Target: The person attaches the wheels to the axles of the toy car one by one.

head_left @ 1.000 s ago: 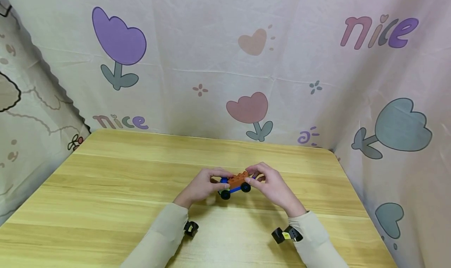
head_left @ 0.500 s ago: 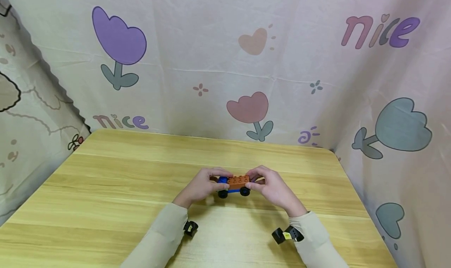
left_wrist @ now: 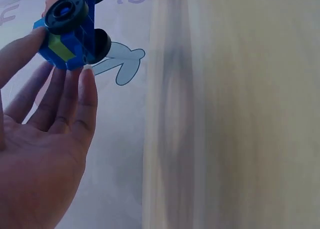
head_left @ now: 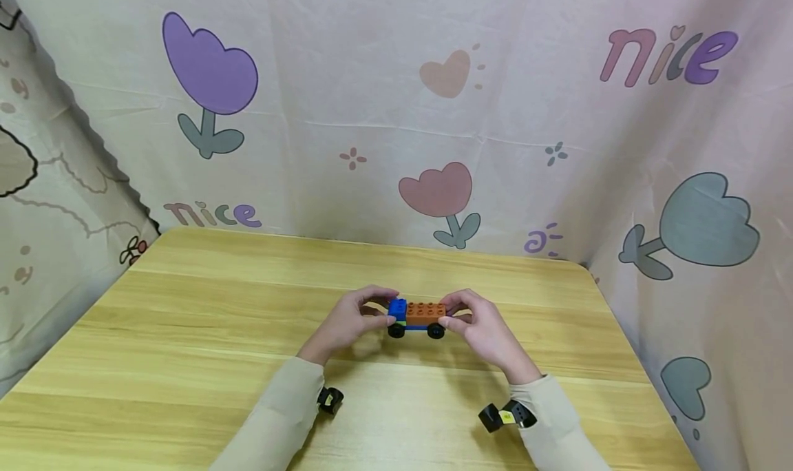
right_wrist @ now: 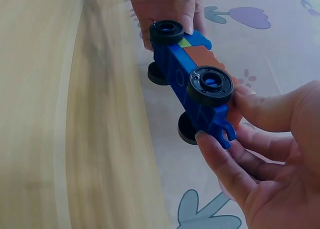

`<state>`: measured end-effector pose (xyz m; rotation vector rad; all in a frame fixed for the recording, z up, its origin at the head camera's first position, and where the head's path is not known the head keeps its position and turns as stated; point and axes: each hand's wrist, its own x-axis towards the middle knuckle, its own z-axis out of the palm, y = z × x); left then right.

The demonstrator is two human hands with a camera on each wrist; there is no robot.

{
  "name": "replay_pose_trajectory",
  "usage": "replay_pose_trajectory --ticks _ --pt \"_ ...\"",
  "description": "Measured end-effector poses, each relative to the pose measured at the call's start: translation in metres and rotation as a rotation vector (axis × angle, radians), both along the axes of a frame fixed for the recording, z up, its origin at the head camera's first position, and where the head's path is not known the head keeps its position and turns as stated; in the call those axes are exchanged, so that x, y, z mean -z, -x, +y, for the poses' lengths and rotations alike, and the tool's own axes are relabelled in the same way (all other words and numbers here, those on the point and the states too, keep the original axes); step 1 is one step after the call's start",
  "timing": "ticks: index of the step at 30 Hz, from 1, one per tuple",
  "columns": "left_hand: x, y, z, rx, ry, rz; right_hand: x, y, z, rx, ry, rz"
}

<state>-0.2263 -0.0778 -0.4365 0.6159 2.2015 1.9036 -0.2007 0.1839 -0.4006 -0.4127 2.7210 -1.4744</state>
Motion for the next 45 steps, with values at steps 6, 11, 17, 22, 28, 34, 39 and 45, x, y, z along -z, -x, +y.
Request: replay_pose_trajectory --ticks 6,11,17,22,28,34,39,45 --pt "0.003 0.001 -0.003 -0.026 -0.059 -0.051 0.002 0.002 0.001 0.019 0.016 0.012" --pt "0.005 0.002 -0.003 -0.048 -0.046 -0.043 0.005 0.002 0.001 0.033 0.031 0.005" --pt "0.003 0.001 -0.002 -0.095 -0.032 -0.047 0.009 0.005 -0.002 0.069 0.06 0.006" --pt "0.0 0.004 0.0 -0.169 -0.012 -0.056 0.01 0.012 -0.007 0.097 0.056 0.034" --pt "-0.003 0.017 0.004 -0.262 0.064 -0.001 0.009 0.033 -0.014 0.11 0.032 0.052" --pt "-0.001 0.035 0.007 -0.338 0.197 0.042 0.013 0.059 -0.02 0.115 0.016 0.027" --pt "0.001 0.047 0.009 -0.352 0.271 0.014 0.017 0.073 -0.023 0.124 0.004 0.01" --pt "0.003 0.056 0.013 -0.346 0.318 -0.001 0.024 0.082 -0.022 0.116 0.004 -0.007"
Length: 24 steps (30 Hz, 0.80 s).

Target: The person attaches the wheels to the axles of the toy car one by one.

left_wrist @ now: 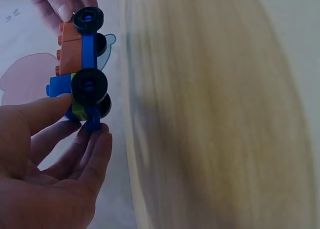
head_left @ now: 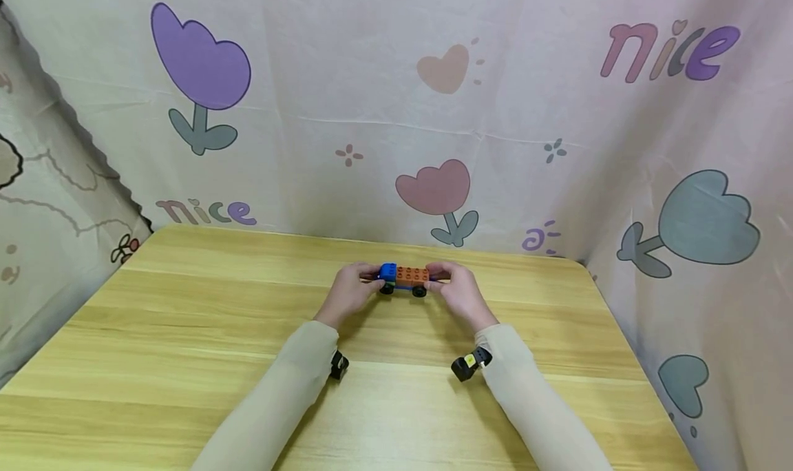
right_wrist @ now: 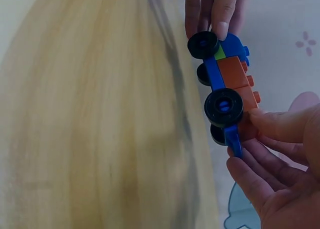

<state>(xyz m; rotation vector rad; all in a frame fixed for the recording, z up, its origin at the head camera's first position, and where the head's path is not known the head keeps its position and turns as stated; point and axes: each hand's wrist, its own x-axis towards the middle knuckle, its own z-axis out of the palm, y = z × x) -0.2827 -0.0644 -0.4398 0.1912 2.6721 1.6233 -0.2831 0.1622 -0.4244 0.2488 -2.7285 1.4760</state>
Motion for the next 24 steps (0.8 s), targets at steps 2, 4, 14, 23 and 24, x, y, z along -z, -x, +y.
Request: replay_pose_trajectory --ticks 2,4,14,23,24 --pt "0.001 0.002 0.001 0.001 0.002 -0.009 0.003 0.002 0.001 -0.003 0.0 -0.011" --pt "0.004 0.004 0.001 0.007 0.012 -0.006 0.006 0.005 0.001 -0.004 0.004 -0.027" --pt "0.009 0.006 0.001 -0.003 0.038 -0.02 0.013 0.007 -0.001 -0.027 0.025 -0.087" --pt "0.009 0.005 0.002 -0.001 0.051 -0.047 0.016 0.006 0.001 -0.038 0.028 -0.089" --pt "0.009 0.005 0.002 0.001 0.054 -0.046 0.016 0.006 0.001 -0.041 0.031 -0.091"
